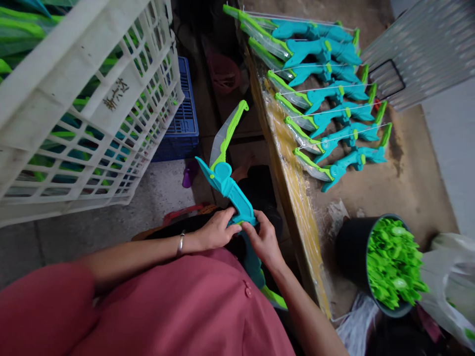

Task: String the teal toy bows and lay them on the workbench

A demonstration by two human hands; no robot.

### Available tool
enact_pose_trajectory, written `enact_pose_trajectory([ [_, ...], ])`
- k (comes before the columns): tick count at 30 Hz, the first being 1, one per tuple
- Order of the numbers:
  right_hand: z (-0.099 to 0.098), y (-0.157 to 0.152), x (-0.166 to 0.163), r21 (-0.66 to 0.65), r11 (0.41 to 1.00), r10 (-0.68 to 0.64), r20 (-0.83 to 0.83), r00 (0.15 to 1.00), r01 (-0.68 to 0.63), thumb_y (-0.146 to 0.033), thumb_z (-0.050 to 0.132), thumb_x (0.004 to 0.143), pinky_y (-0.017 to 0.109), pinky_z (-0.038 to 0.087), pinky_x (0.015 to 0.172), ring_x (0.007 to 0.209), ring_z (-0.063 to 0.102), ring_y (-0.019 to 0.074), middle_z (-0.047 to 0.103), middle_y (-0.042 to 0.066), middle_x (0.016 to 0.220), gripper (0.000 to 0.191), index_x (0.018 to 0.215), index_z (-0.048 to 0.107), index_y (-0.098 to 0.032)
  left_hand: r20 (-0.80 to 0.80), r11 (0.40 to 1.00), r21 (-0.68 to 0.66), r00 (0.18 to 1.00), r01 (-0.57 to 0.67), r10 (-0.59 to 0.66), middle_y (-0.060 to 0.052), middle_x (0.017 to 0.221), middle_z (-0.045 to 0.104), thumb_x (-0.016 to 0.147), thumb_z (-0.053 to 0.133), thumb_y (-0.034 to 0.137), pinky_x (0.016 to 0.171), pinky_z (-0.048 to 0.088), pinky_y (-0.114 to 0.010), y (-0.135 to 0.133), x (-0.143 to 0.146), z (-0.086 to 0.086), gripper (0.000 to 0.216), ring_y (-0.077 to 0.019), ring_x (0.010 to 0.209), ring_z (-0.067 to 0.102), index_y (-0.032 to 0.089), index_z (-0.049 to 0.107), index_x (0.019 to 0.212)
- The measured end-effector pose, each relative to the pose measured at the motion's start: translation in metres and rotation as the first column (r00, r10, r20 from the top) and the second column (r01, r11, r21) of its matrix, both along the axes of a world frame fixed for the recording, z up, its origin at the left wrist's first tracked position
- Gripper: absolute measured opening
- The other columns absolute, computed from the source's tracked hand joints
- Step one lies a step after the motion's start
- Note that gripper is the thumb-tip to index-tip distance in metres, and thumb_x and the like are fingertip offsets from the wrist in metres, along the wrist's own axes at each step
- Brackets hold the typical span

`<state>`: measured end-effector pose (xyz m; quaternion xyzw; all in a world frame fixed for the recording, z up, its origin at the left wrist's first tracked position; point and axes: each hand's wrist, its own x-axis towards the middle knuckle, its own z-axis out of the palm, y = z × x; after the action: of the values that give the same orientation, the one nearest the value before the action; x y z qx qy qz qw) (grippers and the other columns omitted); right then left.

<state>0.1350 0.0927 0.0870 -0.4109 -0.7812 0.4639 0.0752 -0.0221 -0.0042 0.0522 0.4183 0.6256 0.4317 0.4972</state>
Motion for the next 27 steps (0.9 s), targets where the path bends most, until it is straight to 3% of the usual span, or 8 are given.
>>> enact_pose_trajectory([
  [4,-0.001,0.012,-0.006,-0.253,0.964,-0.087,-0.003,0.996,0.083,-0.049,0.074,0.083,0.029,0.048,0.067,0.073,0.058,0.0175,0.069,0.002,0.088,0.04,0.108,0.066,-0.018,0.275,0.994,-0.088,0.961,0.059,-0.033,-0.007,0.091,0.07,0.085,0.066,0.036,0.061,0.057,-0.033,0.01,-0.01,-0.003,0.027,-0.0211,0.068,0.069,0.016,0.062,0.103],
  [11,0.001,0.001,-0.02,-0.576,0.748,-0.479,-0.126,0.869,0.33,-0.056,0.088,0.062,0.028,0.051,0.066,0.076,0.061,0.0168,0.066,0.001,0.091,0.054,0.095,0.061,-0.022,0.802,0.986,-0.063,0.596,0.152,-0.041,-0.006,0.085,0.074,0.082,0.077,0.054,0.061,0.059,-0.034,0.007,-0.043,0.0,0.071,-0.0228,0.067,0.072,0.023,0.057,0.142],
  [17,0.018,-0.03,-0.002,-0.644,0.72,-0.376,-0.046,0.925,0.26,-0.069,0.079,0.07,0.033,0.054,0.054,0.061,0.064,0.0192,0.066,-0.001,0.079,0.057,0.097,0.061,-0.022,0.528,0.988,0.045,0.836,0.146,-0.148,-0.007,0.109,0.076,0.074,0.086,0.048,0.083,0.059,-0.037,0.007,-0.051,-0.007,0.052,-0.0293,0.097,0.071,0.026,0.075,0.119],
  [19,0.029,-0.027,0.014,-0.503,0.845,-0.23,-0.034,0.973,0.182,-0.065,0.071,0.081,0.031,0.055,0.061,0.068,0.067,0.0187,0.07,0.0,0.084,0.046,0.099,0.067,-0.022,0.479,0.978,0.117,0.853,0.17,-0.205,-0.008,0.117,0.075,0.071,0.088,0.049,0.096,0.056,-0.04,0.008,-0.046,-0.008,0.043,-0.0334,0.113,0.067,0.024,0.078,0.104],
  [21,0.044,-0.011,0.039,-0.12,0.976,-0.184,0.002,0.983,0.182,-0.056,0.068,0.087,0.029,0.054,0.069,0.077,0.068,0.0185,0.073,0.001,0.086,0.034,0.095,0.073,-0.023,0.524,0.975,0.131,0.823,0.176,-0.219,-0.01,0.119,0.074,0.075,0.084,0.054,0.095,0.056,-0.04,0.007,-0.037,-0.007,0.04,-0.0343,0.114,0.066,0.022,0.078,0.099],
  [22,0.053,0.004,0.056,0.104,0.967,-0.236,0.015,0.972,0.233,-0.053,0.068,0.087,0.029,0.054,0.073,0.08,0.068,0.0188,0.074,0.001,0.087,0.03,0.092,0.075,-0.024,0.56,0.983,0.106,0.808,0.151,-0.185,-0.011,0.116,0.075,0.077,0.081,0.056,0.091,0.057,-0.039,0.006,-0.033,-0.007,0.041,-0.0329,0.108,0.068,0.021,0.078,0.097],
  [24,0.07,0.042,0.095,0.453,0.797,-0.452,0.006,0.892,0.4,-0.049,0.063,0.087,0.032,0.054,0.079,0.083,0.067,0.0213,0.074,0.004,0.088,0.028,0.088,0.075,-0.023,0.612,0.999,0.009,0.79,0.052,-0.047,-0.01,0.102,0.076,0.078,0.08,0.057,0.082,0.058,-0.036,0.005,-0.027,-0.005,0.041,-0.0281,0.093,0.07,0.02,0.077,0.095],
  [27,0.086,0.103,0.16,0.616,0.564,-0.686,-0.022,0.727,0.55,-0.037,0.051,0.089,0.042,0.05,0.093,0.093,0.065,0.0269,0.073,0.013,0.097,0.03,0.092,0.074,-0.018,0.646,0.984,-0.148,0.744,-0.099,0.172,-0.003,0.086,0.075,0.068,0.089,0.053,0.072,0.057,-0.03,0.003,-0.026,-0.005,0.043,-0.0222,0.08,0.068,0.022,0.073,0.094],
])
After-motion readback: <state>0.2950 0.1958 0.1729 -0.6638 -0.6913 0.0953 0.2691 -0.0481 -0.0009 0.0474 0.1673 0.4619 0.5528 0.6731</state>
